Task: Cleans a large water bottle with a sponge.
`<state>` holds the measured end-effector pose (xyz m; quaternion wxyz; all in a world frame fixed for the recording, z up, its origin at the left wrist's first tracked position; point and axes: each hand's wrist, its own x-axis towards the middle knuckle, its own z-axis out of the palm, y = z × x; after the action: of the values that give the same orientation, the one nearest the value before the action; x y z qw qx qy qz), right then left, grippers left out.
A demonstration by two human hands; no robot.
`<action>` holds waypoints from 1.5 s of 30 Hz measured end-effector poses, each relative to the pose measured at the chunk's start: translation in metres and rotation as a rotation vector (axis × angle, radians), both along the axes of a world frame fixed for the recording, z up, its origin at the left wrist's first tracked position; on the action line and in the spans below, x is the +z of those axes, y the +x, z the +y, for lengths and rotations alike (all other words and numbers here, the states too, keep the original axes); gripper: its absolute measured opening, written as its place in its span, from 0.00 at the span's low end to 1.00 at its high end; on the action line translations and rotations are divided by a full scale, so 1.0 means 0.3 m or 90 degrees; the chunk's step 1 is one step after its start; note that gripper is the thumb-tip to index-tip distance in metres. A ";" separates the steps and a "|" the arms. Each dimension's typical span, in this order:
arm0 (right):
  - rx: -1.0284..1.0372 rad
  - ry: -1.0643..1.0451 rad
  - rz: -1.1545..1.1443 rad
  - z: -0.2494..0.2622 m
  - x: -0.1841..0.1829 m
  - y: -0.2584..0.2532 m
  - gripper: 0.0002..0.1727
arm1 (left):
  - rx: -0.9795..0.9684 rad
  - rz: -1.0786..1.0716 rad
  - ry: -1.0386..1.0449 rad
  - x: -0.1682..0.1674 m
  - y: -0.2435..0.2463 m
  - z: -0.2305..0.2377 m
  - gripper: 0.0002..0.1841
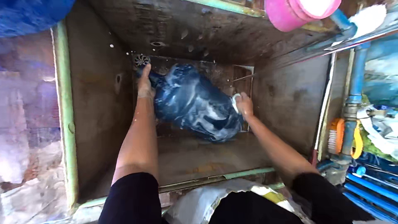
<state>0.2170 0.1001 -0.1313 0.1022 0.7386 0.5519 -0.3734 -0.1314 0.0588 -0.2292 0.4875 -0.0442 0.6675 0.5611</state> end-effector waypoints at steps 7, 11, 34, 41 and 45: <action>0.217 0.416 0.160 -0.018 0.018 -0.243 0.16 | -0.090 -0.021 0.188 0.069 0.112 0.089 0.14; 0.111 0.230 0.234 0.320 0.011 -0.242 0.17 | -0.210 -0.024 0.292 0.125 0.139 0.076 0.15; 0.090 0.258 0.069 0.118 -0.127 -0.176 0.20 | -0.036 -0.003 0.175 0.034 0.064 0.082 0.19; 0.252 0.303 0.164 -0.292 -0.152 0.187 0.18 | -0.080 0.019 0.037 -0.032 -0.047 0.122 0.26; 0.106 0.170 0.095 0.022 -0.279 0.150 0.21 | -0.029 0.030 0.076 -0.080 -0.048 0.188 0.17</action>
<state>0.2620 0.1068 -0.2150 -0.0075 0.6674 0.6619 -0.3412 -0.1458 0.1152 -0.2531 0.4864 0.0137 0.6448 0.5895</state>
